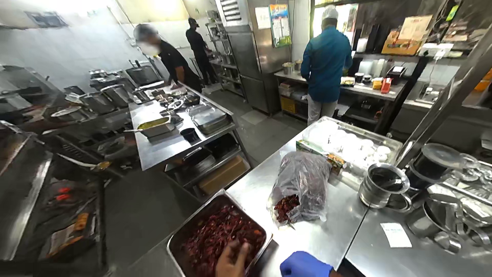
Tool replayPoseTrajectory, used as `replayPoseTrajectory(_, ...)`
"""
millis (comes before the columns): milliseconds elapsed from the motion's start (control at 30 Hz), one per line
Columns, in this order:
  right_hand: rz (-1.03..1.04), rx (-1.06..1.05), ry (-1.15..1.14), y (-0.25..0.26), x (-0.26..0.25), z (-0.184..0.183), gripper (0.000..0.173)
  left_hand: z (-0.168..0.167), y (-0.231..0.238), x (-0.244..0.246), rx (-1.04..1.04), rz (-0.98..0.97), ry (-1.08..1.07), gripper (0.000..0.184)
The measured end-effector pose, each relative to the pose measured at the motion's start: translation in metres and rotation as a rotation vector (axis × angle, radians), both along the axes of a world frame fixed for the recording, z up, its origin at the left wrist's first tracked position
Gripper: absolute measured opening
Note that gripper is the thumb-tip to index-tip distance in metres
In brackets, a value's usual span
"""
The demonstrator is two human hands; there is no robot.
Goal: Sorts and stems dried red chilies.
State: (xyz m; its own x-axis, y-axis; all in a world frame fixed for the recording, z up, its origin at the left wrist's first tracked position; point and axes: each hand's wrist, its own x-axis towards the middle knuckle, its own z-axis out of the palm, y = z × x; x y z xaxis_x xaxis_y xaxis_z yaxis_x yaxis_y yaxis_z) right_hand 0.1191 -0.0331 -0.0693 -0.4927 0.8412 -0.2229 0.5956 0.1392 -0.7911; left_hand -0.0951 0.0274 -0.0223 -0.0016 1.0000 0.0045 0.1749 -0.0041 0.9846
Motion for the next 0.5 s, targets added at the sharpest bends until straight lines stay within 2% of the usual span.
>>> replayPoseTrajectory(67,0.024,0.035,-0.088,-0.002,-0.008,-0.026,0.033,-0.011,0.013,-0.022,0.114,0.092,0.33,0.039)
replayPoseTrajectory(133,-0.025,-0.033,0.058,0.0,-0.006,-0.02,0.041,-0.029,0.02,-0.041,0.198,0.113,0.613,0.051)
replayPoseTrajectory(167,-0.098,-0.022,0.102,0.003,-0.003,-0.014,0.043,-0.038,0.019,-0.047,0.235,0.116,0.695,0.05)
replayPoseTrajectory(267,-0.352,0.239,-0.037,0.024,0.012,-0.011,0.039,-0.069,0.011,-0.056,0.368,0.138,0.786,0.034)
replayPoseTrajectory(367,-0.484,0.413,-0.251,0.054,0.033,-0.009,0.035,-0.082,0.012,-0.05,0.509,0.2,0.815,0.031)
replayPoseTrajectory(500,-0.404,0.379,-0.505,0.078,0.046,-0.014,0.032,-0.084,0.012,-0.045,0.531,0.205,0.835,0.028)
